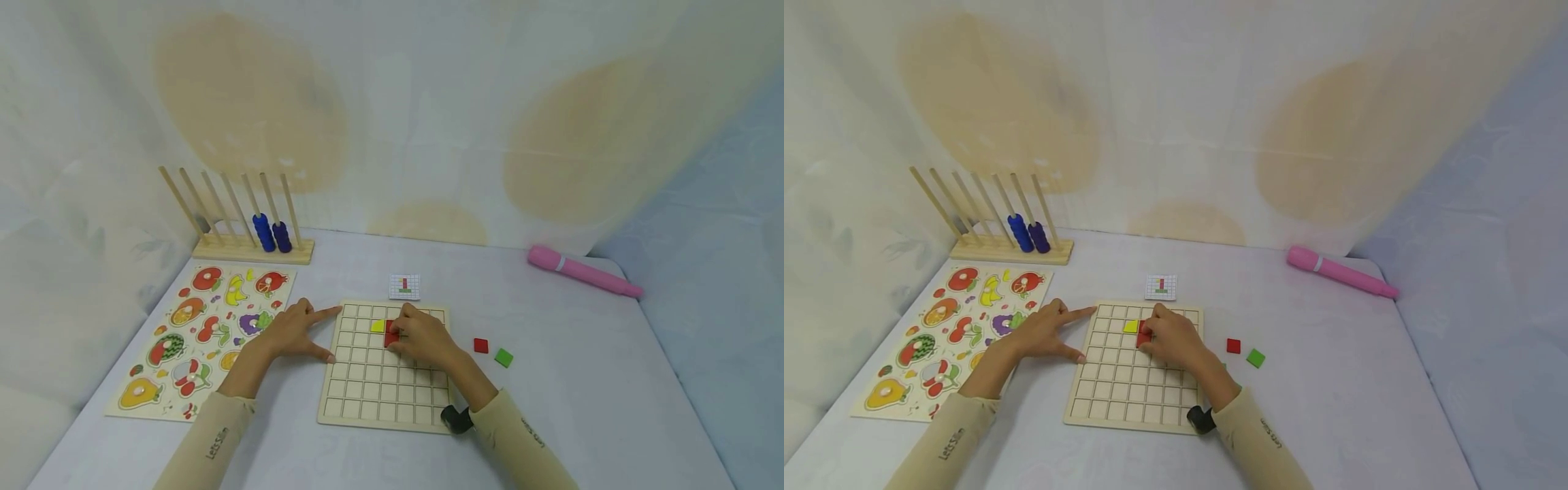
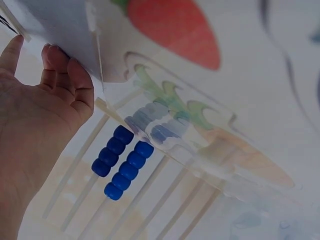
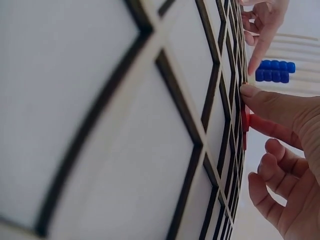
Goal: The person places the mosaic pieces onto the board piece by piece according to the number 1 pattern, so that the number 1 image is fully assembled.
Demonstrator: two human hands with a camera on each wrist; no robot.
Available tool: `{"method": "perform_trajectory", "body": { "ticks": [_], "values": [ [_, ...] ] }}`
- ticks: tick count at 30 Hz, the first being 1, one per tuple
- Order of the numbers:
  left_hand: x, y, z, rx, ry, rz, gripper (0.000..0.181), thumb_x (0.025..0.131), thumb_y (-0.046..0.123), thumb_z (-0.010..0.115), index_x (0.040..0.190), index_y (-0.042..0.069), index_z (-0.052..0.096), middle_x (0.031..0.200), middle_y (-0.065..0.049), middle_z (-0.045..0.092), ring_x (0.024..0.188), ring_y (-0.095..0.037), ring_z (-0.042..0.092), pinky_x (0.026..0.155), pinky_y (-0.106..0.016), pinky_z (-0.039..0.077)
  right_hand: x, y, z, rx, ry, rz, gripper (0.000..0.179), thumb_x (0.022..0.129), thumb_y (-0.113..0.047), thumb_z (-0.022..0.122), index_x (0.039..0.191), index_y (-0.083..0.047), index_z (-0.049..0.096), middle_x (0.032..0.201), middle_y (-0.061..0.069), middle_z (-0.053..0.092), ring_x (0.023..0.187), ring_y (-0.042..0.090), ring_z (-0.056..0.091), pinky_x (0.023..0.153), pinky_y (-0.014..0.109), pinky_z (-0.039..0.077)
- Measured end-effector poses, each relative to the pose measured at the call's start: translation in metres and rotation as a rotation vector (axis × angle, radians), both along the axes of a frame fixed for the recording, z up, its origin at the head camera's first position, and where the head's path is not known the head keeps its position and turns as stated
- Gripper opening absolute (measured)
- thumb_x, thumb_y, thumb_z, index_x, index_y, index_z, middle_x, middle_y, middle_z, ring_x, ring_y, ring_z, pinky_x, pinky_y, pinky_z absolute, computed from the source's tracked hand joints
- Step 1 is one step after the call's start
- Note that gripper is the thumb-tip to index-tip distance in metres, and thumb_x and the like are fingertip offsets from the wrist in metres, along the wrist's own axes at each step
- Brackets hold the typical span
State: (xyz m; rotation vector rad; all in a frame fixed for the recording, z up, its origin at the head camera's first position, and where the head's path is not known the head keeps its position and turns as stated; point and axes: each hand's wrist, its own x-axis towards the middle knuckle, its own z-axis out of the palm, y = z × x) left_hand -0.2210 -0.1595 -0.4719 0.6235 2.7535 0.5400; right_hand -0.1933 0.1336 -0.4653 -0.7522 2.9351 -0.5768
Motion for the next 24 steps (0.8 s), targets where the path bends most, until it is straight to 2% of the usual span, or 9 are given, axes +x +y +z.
{"method": "perform_trajectory", "body": {
  "ticks": [16, 24],
  "values": [
    [0.001, 0.002, -0.001, -0.010, -0.005, 0.013, 0.102, 0.061, 0.063, 0.085, 0.149, 0.032, 0.045, 0.100, -0.007, 0.042, 0.081, -0.020, 0.038, 0.068, -0.033, 0.032, 0.008, 0.000, 0.005, 0.040, 0.029, 0.017, 0.031, 0.081, -0.032, 0.082, 0.104, -0.011, 0.077, 0.094, -0.005, 0.054, 0.076, 0.009, 0.050, 0.068, 0.023, 0.044],
    [0.001, 0.001, 0.000, -0.005, -0.016, 0.017, 0.102, 0.061, 0.063, 0.085, 0.149, 0.033, 0.045, 0.100, -0.006, 0.043, 0.082, -0.020, 0.039, 0.069, -0.033, 0.033, 0.012, 0.011, 0.010, -0.027, -0.011, -0.020, 0.033, 0.082, -0.038, 0.081, 0.105, -0.015, 0.076, 0.094, -0.005, 0.057, 0.078, 0.007, 0.051, 0.069, 0.024, 0.046]
  ]
}}
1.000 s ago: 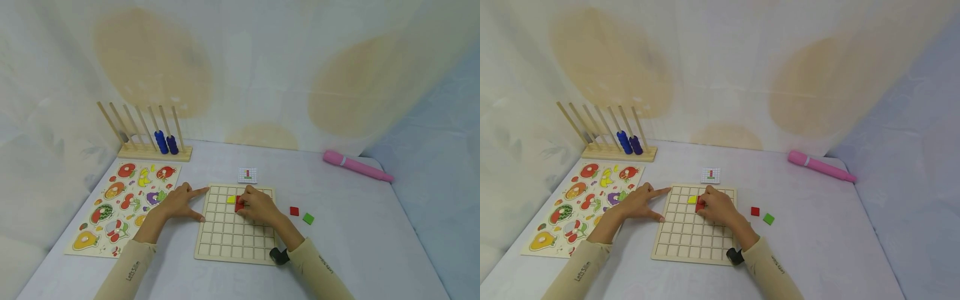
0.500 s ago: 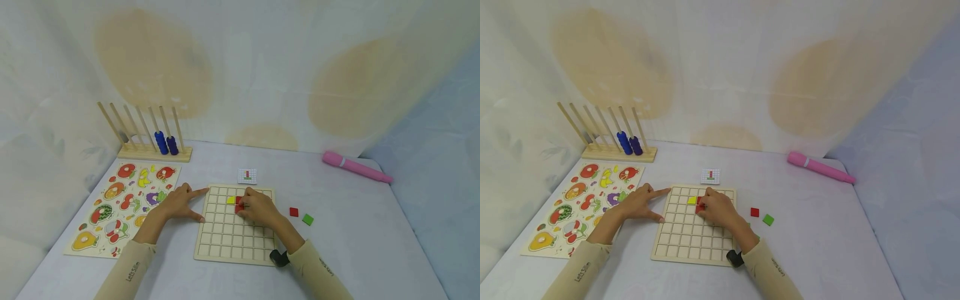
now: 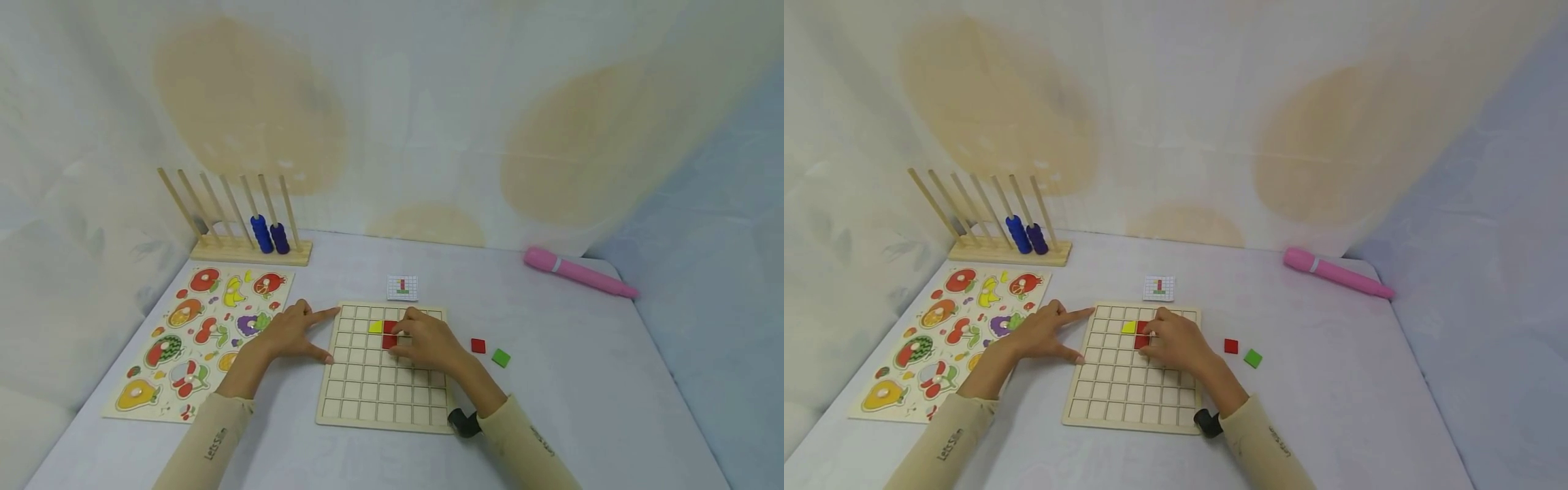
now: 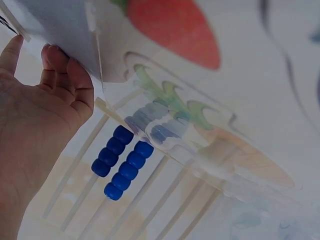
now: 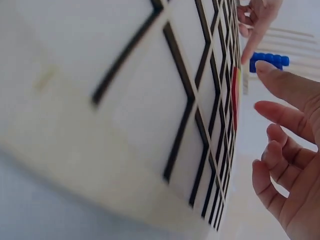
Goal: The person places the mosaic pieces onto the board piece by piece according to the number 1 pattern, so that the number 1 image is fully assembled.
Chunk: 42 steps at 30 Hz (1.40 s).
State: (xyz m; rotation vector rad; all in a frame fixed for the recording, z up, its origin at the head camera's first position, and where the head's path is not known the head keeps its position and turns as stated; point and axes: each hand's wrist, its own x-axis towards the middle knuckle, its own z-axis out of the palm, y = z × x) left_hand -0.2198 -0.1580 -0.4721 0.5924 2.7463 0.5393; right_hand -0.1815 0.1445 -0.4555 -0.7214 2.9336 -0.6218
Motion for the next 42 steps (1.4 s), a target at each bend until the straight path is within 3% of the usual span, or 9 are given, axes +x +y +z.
{"method": "perform_trajectory", "body": {
  "ticks": [6, 10, 20, 36, 42],
  "values": [
    [-0.002, -0.001, 0.002, -0.006, 0.014, -0.010, 0.101, 0.061, 0.064, 0.085, 0.149, 0.031, 0.046, 0.100, -0.008, 0.044, 0.081, -0.020, 0.040, 0.068, -0.033, 0.033, -0.003, 0.018, 0.000, -0.113, -0.041, -0.033, 0.041, 0.078, -0.038, 0.084, 0.109, -0.013, 0.074, 0.096, -0.005, 0.057, 0.084, 0.009, 0.055, 0.070, 0.024, 0.045],
    [-0.002, -0.002, 0.003, -0.008, 0.014, -0.002, 0.102, 0.061, 0.064, 0.085, 0.149, 0.031, 0.046, 0.100, -0.008, 0.044, 0.080, -0.020, 0.040, 0.068, -0.033, 0.033, -0.004, 0.029, 0.006, -0.201, -0.048, -0.041, 0.043, 0.077, -0.034, 0.085, 0.110, -0.009, 0.073, 0.094, 0.001, 0.057, 0.078, 0.013, 0.051, 0.065, 0.025, 0.043],
    [-0.003, -0.004, 0.001, -0.018, 0.005, 0.009, 0.103, 0.060, 0.066, 0.084, 0.150, 0.033, 0.045, 0.102, -0.008, 0.044, 0.082, -0.020, 0.040, 0.069, -0.033, 0.034, -0.009, 0.048, 0.013, -0.292, -0.082, -0.122, 0.043, 0.078, -0.031, 0.085, 0.110, -0.006, 0.073, 0.091, 0.009, 0.058, 0.075, 0.014, 0.043, 0.062, 0.026, 0.036],
    [-0.002, -0.002, -0.002, 0.003, -0.013, 0.016, 0.103, 0.060, 0.064, 0.086, 0.149, 0.033, 0.045, 0.101, -0.007, 0.043, 0.083, -0.020, 0.040, 0.069, -0.034, 0.033, 0.000, 0.089, 0.006, -0.301, -0.052, -0.182, 0.041, 0.078, -0.030, 0.085, 0.109, -0.005, 0.073, 0.088, 0.009, 0.057, 0.074, 0.015, 0.043, 0.063, 0.027, 0.037],
    [-0.001, -0.001, -0.001, 0.014, 0.021, -0.013, 0.102, 0.060, 0.062, 0.086, 0.149, 0.030, 0.047, 0.098, -0.007, 0.042, 0.079, -0.020, 0.039, 0.068, -0.033, 0.033, 0.005, 0.108, -0.002, -0.325, -0.083, -0.206, 0.040, 0.079, -0.027, 0.085, 0.109, -0.004, 0.072, 0.090, 0.012, 0.056, 0.073, 0.015, 0.043, 0.063, 0.026, 0.038]
  ]
}}
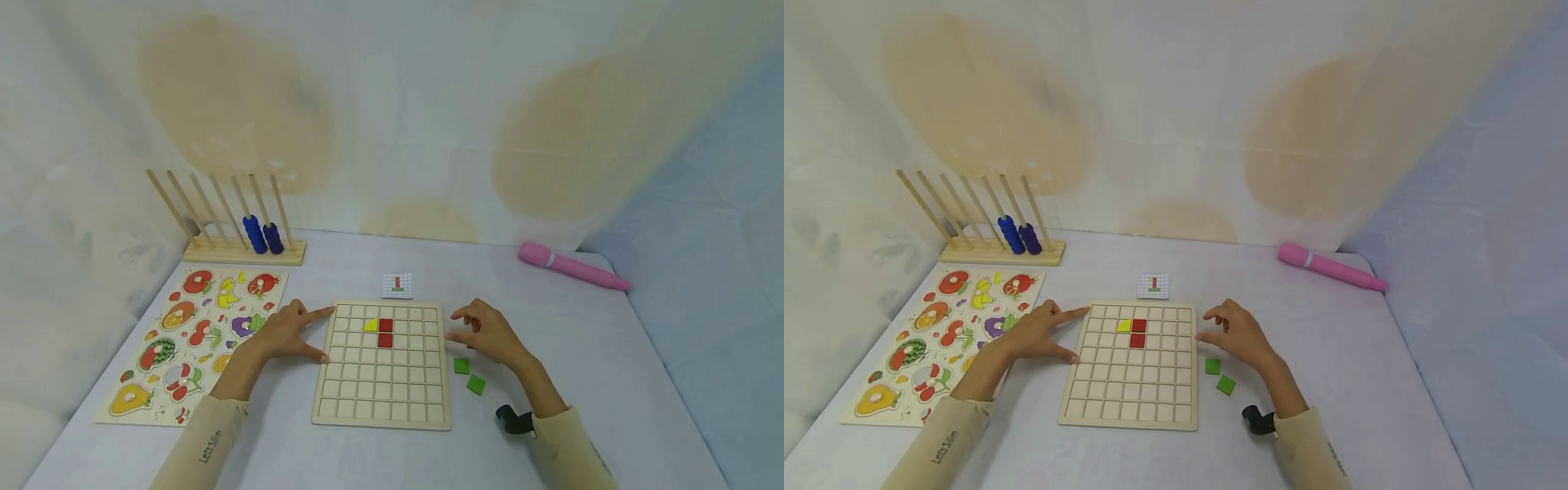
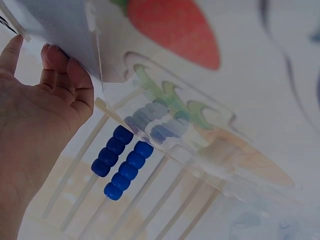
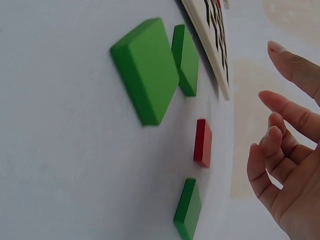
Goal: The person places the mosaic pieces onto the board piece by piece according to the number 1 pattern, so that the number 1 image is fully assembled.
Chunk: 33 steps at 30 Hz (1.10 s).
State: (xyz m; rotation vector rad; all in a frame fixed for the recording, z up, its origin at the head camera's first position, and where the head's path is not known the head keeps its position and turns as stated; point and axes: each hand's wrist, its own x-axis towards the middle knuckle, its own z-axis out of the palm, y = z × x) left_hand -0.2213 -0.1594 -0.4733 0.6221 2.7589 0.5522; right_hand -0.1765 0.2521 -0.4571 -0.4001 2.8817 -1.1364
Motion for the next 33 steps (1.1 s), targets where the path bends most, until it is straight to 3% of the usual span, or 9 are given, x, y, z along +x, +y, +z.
{"method": "perform_trajectory", "body": {
  "ticks": [8, 18, 26, 33],
  "values": [
    [0.002, -0.001, -0.001, 0.008, 0.013, -0.011, 0.103, 0.060, 0.062, 0.086, 0.149, 0.028, 0.047, 0.096, -0.007, 0.041, 0.078, -0.019, 0.038, 0.067, -0.032, 0.033, 0.004, 0.017, -0.007, 0.007, -0.012, -0.009, 0.039, 0.078, -0.024, 0.085, 0.108, -0.002, 0.072, 0.088, 0.011, 0.055, 0.075, 0.015, 0.043, 0.064, 0.025, 0.037],
    [0.003, -0.002, -0.001, 0.003, 0.016, -0.012, 0.102, 0.060, 0.062, 0.086, 0.149, 0.028, 0.047, 0.097, -0.007, 0.043, 0.078, -0.019, 0.039, 0.067, -0.032, 0.033, 0.011, 0.027, -0.009, 0.075, -0.149, -0.038, 0.038, 0.078, -0.020, 0.084, 0.109, -0.001, 0.072, 0.087, 0.007, 0.052, 0.083, 0.019, 0.045, 0.071, 0.030, 0.039],
    [0.002, 0.000, 0.001, -0.003, 0.012, -0.007, 0.102, 0.061, 0.063, 0.085, 0.149, 0.028, 0.046, 0.097, -0.006, 0.043, 0.080, -0.019, 0.038, 0.067, -0.032, 0.033, 0.010, 0.029, -0.013, 0.127, -0.140, -0.072, 0.034, 0.078, -0.017, 0.085, 0.106, -0.005, 0.072, 0.084, 0.006, 0.048, 0.082, 0.020, 0.043, 0.070, 0.031, 0.037],
    [0.002, 0.000, 0.000, -0.015, 0.020, -0.011, 0.102, 0.061, 0.064, 0.084, 0.150, 0.030, 0.045, 0.097, -0.005, 0.042, 0.081, -0.018, 0.038, 0.069, -0.032, 0.033, 0.010, 0.027, -0.018, 0.175, -0.101, -0.073, 0.022, 0.078, -0.016, 0.084, 0.094, -0.006, 0.073, 0.083, 0.004, 0.049, 0.079, 0.017, 0.044, 0.067, 0.029, 0.037]
  ]
}}
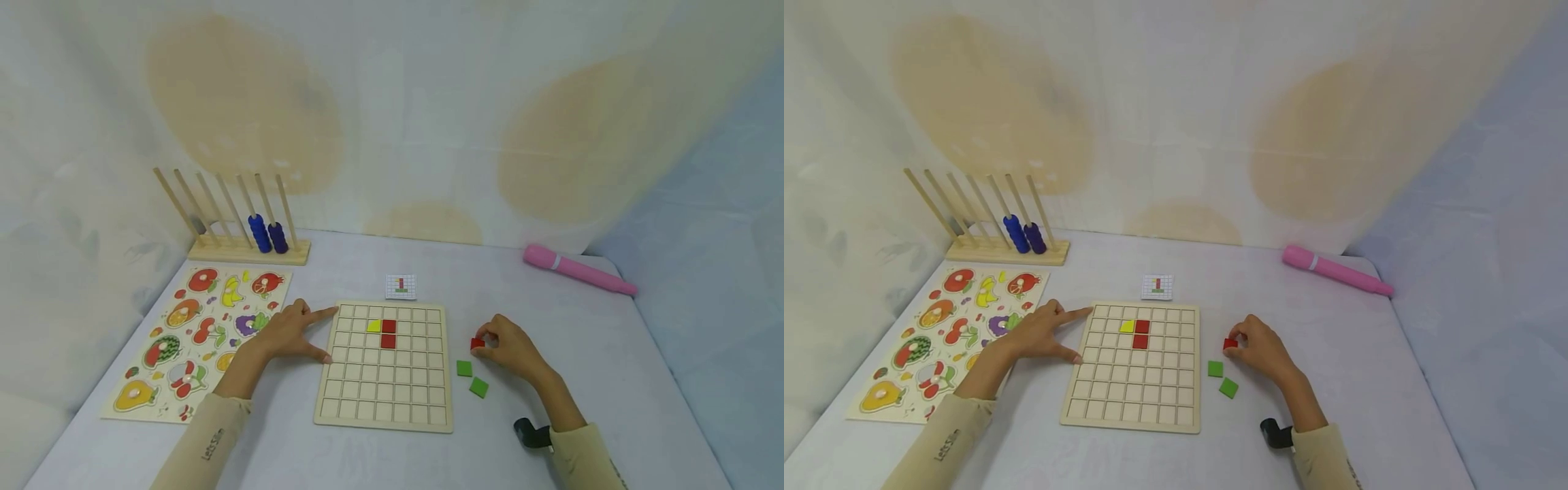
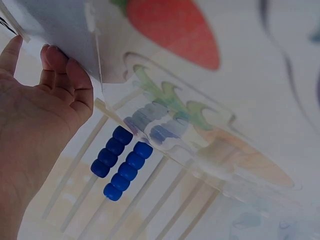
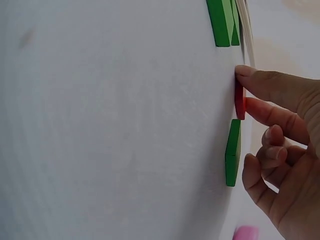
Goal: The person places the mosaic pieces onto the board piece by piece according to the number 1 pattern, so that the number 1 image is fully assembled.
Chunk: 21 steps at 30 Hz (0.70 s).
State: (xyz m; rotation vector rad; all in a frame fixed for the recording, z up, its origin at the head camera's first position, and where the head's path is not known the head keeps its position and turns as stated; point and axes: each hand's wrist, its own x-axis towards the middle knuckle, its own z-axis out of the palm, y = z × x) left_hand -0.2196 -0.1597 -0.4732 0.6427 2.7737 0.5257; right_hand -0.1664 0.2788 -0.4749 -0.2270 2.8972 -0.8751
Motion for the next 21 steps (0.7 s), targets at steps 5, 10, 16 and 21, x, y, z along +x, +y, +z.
{"method": "perform_trajectory", "body": {
  "ticks": [5, 10, 16, 21],
  "values": [
    [-0.0012, 0.0001, -0.0002, 0.001, -0.003, 0.000, 0.102, 0.061, 0.064, 0.084, 0.149, 0.029, 0.046, 0.097, -0.006, 0.043, 0.080, -0.019, 0.038, 0.068, -0.032, 0.033, 0.0017, -0.0020, 0.0008, 0.048, 0.053, 0.017, 0.021, 0.078, -0.017, 0.084, 0.092, -0.006, 0.074, 0.081, 0.002, 0.048, 0.075, 0.015, 0.044, 0.064, 0.029, 0.037],
    [-0.0013, 0.0003, -0.0009, -0.005, -0.012, 0.005, 0.103, 0.061, 0.064, 0.085, 0.150, 0.031, 0.045, 0.098, -0.006, 0.043, 0.079, -0.019, 0.039, 0.068, -0.032, 0.033, 0.0017, -0.0038, 0.0008, 0.058, 0.078, 0.010, 0.022, 0.077, -0.016, 0.084, 0.092, -0.006, 0.073, 0.081, 0.002, 0.049, 0.075, 0.015, 0.043, 0.064, 0.028, 0.037],
    [-0.0017, 0.0004, -0.0020, -0.003, -0.011, 0.006, 0.103, 0.060, 0.065, 0.085, 0.149, 0.031, 0.045, 0.098, -0.006, 0.043, 0.079, -0.018, 0.039, 0.067, -0.032, 0.033, 0.0018, -0.0054, 0.0013, 0.031, 0.109, 0.009, 0.023, 0.076, -0.017, 0.085, 0.093, -0.006, 0.073, 0.082, 0.001, 0.051, 0.077, 0.015, 0.045, 0.065, 0.028, 0.038],
    [-0.0018, 0.0008, -0.0019, 0.000, -0.014, 0.005, 0.103, 0.060, 0.065, 0.085, 0.150, 0.031, 0.045, 0.098, -0.006, 0.043, 0.079, -0.019, 0.039, 0.068, -0.032, 0.033, 0.0014, -0.0093, 0.0014, -0.015, 0.143, 0.022, 0.024, 0.076, -0.016, 0.085, 0.094, -0.006, 0.072, 0.083, 0.001, 0.051, 0.079, 0.015, 0.046, 0.067, 0.026, 0.039]
  ]
}}
